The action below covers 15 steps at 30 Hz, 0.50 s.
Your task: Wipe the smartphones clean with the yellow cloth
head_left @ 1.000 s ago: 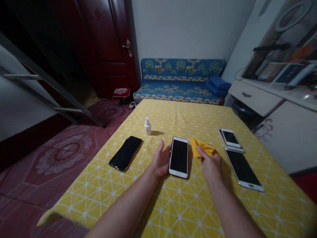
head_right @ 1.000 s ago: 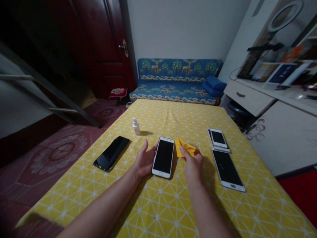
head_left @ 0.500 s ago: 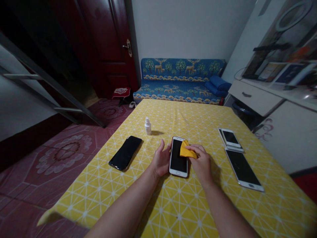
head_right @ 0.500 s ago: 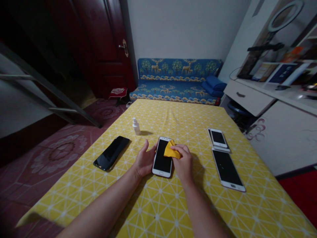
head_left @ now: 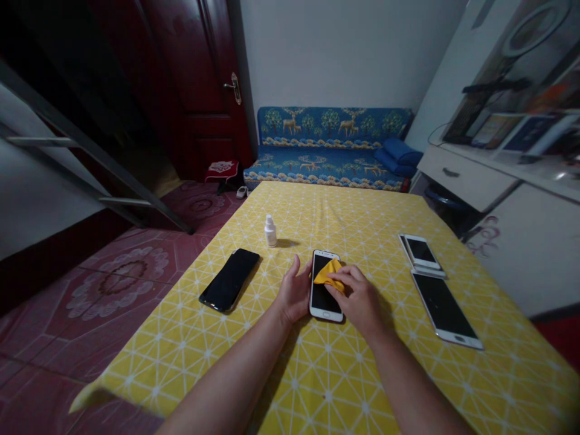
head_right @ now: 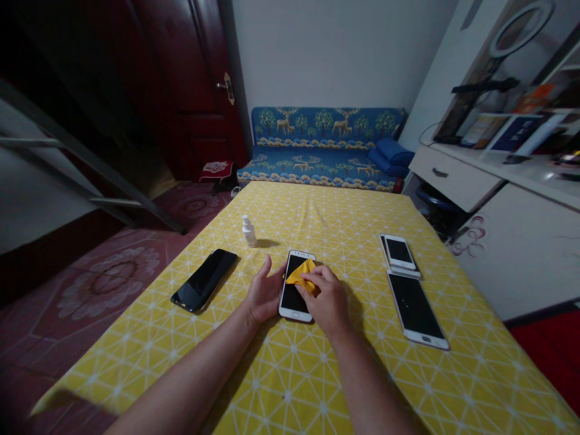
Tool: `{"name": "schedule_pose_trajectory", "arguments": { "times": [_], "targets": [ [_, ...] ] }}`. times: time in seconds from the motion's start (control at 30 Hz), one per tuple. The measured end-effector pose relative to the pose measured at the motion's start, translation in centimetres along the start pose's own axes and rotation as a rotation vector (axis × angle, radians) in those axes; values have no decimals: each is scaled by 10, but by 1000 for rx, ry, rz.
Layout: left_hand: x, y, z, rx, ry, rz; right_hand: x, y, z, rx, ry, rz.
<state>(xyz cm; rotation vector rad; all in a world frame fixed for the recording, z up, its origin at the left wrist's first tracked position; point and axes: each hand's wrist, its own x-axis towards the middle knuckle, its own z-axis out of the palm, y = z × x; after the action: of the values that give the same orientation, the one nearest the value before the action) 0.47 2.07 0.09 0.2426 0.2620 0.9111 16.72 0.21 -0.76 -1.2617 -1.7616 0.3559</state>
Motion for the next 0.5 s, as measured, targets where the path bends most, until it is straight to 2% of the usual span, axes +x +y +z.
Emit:
{"name": "schedule_pose_trajectory", "arguments": {
  "times": [0.33,0.5],
  "targets": [
    [0,1,-1,18,23,5,-1,-5,-2,-18,-111,-43],
    [0,1,1,25,13,16,-2,-24,-7,-57,-254,-85]
  ]
}}
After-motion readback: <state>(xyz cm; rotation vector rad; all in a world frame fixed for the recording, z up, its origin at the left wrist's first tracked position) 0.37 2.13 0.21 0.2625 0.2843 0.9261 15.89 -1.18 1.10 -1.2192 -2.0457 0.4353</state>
